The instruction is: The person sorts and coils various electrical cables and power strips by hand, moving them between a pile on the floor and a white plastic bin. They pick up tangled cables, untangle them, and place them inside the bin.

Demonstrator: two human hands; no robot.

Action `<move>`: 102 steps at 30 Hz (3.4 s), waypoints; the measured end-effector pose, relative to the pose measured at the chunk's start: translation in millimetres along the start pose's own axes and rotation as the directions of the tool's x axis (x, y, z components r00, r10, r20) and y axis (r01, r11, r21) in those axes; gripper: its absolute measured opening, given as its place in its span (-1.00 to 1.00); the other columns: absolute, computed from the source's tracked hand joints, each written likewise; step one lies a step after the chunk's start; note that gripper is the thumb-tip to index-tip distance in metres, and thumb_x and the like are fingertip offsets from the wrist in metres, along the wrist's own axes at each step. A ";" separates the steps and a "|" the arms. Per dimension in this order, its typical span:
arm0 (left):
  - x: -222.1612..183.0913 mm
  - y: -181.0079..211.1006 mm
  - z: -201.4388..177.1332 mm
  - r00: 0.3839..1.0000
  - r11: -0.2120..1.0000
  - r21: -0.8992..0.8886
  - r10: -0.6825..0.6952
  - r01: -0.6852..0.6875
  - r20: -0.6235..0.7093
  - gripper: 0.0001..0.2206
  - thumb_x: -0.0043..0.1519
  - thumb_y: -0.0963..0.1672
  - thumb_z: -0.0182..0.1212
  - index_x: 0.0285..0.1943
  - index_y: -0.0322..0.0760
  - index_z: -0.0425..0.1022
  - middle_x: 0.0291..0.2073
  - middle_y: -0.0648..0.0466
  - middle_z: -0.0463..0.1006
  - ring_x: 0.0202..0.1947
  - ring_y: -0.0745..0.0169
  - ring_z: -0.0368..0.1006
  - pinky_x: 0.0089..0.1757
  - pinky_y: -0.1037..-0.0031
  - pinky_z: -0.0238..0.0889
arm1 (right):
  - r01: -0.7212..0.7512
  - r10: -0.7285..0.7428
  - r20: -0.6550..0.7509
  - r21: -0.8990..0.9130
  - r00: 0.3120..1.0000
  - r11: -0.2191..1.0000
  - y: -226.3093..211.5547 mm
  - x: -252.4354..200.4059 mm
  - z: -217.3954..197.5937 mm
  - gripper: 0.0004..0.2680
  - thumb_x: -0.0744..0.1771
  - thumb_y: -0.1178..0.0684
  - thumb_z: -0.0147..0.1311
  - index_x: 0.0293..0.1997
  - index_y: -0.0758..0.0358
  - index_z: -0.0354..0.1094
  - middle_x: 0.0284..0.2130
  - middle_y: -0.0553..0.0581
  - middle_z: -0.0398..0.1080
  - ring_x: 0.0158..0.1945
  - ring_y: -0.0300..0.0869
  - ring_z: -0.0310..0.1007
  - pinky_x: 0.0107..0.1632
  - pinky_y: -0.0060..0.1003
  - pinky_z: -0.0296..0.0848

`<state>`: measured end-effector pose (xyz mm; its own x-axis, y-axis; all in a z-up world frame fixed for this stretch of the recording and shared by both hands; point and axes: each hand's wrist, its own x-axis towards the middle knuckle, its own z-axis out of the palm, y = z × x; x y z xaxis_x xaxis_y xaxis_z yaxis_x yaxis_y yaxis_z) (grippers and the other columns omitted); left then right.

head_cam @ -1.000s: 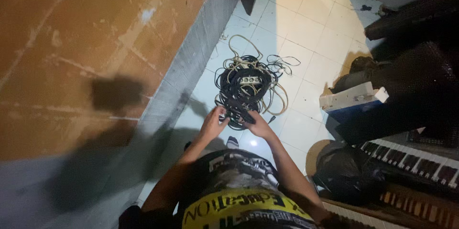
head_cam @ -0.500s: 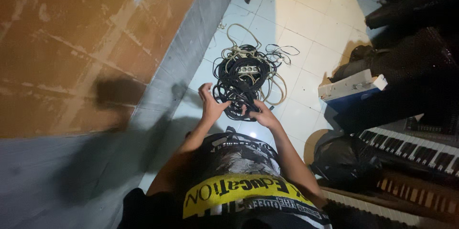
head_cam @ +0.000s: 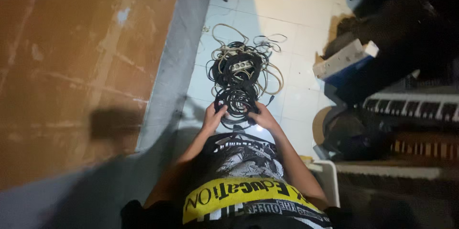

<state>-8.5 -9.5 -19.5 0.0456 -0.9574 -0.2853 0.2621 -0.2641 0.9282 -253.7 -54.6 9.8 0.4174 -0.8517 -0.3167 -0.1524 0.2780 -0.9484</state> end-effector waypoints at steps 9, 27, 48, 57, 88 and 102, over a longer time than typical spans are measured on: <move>-11.3 17.7 -31.7 0.973 0.991 0.074 -0.127 0.114 0.194 -0.83 0.29 -0.14 0.27 -0.32 -0.32 0.46 -0.57 0.26 0.36 -0.57 0.51 0.23 -0.46 0.56 0.17 | 0.062 -0.051 -0.288 0.029 0.956 0.998 -15.6 -31.1 61.3 -0.72 0.27 0.20 0.28 0.05 0.38 0.35 -0.22 0.06 0.52 -0.18 -0.30 0.48 -0.09 -0.38 0.49; -43.8 16.4 -65.7 0.881 0.973 0.230 -0.089 -0.022 0.465 -0.83 0.18 -0.15 0.28 -0.41 -0.37 0.47 -0.63 0.21 0.37 -0.64 0.50 0.22 -0.54 0.52 0.06 | 0.005 0.018 -0.411 0.054 0.912 0.999 -61.9 -117.6 134.1 -0.84 0.27 0.04 0.33 -0.24 0.31 0.52 -0.43 -0.03 0.49 -0.37 -0.33 0.43 -0.28 -0.43 0.36; -226.7 -78.9 130.2 0.475 0.963 0.266 -0.220 -0.033 0.852 -0.89 0.26 -0.21 0.23 -0.12 -0.41 0.50 -0.43 0.15 0.48 -0.44 0.47 0.35 -0.36 0.57 0.24 | 0.414 0.196 -0.944 0.296 0.266 0.861 91.3 -418.0 166.8 -0.90 0.26 0.09 0.24 -0.38 0.25 0.41 -0.59 -0.12 0.32 -0.54 -0.37 0.27 -0.44 -0.38 0.24; -321.8 -160.6 156.4 0.236 0.872 0.364 -0.448 0.327 0.862 -0.80 0.40 -0.13 0.12 -0.26 -0.39 0.42 -0.54 0.17 0.35 -0.51 0.40 0.30 -0.35 0.52 0.27 | 0.582 0.241 -0.964 0.258 0.108 0.771 106.4 -527.1 209.3 -0.88 0.30 0.07 0.15 -0.39 0.25 0.38 -0.61 -0.10 0.22 -0.57 -0.36 0.12 -0.46 -0.39 0.08; -301.4 -219.3 379.2 0.125 0.780 0.617 -0.626 0.102 0.770 -0.53 0.28 -0.01 0.23 0.30 -0.33 0.35 -0.20 0.05 0.48 -0.31 0.31 0.40 -0.34 0.50 0.35 | 0.622 0.652 -0.689 0.368 -0.316 0.691 192.0 -539.9 63.2 -0.88 0.32 0.09 0.10 -0.21 0.33 0.38 -0.49 0.07 0.42 -0.47 -0.21 0.43 -0.36 -0.26 0.46; -309.7 -244.7 431.6 0.131 0.716 0.698 -0.689 -0.029 0.713 -0.64 0.40 -0.05 0.03 0.26 -0.34 0.49 -0.09 0.04 0.66 -0.15 0.30 0.53 -0.06 0.54 0.36 | 0.501 0.722 -0.554 0.524 -0.414 0.689 232.1 -545.9 35.2 -0.62 0.28 0.07 0.19 0.17 0.35 0.19 -0.21 0.18 0.46 -0.20 -0.20 0.45 -0.10 -0.27 0.44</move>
<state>-502.8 301.1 -55.1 -0.8616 -0.0264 -0.5069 -0.4863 -0.2428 0.8393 -485.4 490.5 -37.9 -0.7791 0.3071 -0.5465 0.5737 -0.0020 -0.8190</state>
